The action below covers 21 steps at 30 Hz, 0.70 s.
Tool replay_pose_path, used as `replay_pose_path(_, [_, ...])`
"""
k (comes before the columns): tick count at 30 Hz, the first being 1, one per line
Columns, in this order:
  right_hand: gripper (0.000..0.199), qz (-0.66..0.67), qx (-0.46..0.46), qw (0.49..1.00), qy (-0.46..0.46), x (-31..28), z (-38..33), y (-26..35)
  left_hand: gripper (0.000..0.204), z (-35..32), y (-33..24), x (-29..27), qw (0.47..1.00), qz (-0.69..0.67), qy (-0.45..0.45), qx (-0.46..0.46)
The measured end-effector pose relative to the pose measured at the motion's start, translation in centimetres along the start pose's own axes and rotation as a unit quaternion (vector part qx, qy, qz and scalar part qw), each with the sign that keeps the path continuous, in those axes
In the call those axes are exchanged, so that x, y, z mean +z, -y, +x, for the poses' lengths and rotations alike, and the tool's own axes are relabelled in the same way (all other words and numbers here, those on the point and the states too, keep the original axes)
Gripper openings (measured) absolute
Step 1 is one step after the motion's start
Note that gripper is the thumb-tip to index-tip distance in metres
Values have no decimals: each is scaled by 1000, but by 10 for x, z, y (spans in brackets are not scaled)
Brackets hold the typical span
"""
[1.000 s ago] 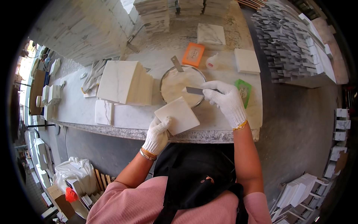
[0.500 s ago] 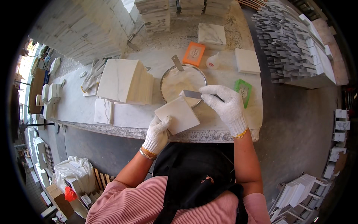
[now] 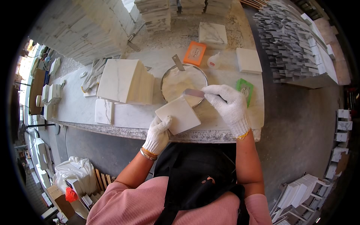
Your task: The person repeatedly applies a white paste to the edges of small square tiles using a metal spatula, then smooths and cleans the edges with a green block. The person handles each tile one at a time, rotating it to treat all sides before placing it aside.
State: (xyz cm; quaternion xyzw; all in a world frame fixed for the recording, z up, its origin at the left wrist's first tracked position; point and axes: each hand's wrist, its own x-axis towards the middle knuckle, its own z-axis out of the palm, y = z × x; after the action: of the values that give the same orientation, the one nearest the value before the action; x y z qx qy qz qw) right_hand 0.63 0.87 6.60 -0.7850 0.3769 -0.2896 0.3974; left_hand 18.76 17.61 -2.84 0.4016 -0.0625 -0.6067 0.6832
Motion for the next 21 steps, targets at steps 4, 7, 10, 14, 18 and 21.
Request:
replay_pose_path(4, [17,-43,-1,999,-19,0,3,-1,44,0,-1,1,1000,-3,4,1])
replay_pose_path(7, [15,-111,-33,992,-43,4,7,-17,44,0,0,0,1000,-3,5,3])
replay_pose_path(10, [14,-209,-33,977,-8,10,9,-27,45,1,0,-1,1000,-5,8,1])
replay_pose_path(14, [21,-168,3,986,16,12,16,-30,47,3,0,-1,1000,-2,6,-11])
replay_pose_path(18, [30,-82,70,992,-67,-6,39,-55,49,3,-1,0,999,-4,31,-9])
replay_pose_path(21, [41,-110,79,985,-110,0,68,-65,50,1,-4,1,1000,10,28,0])
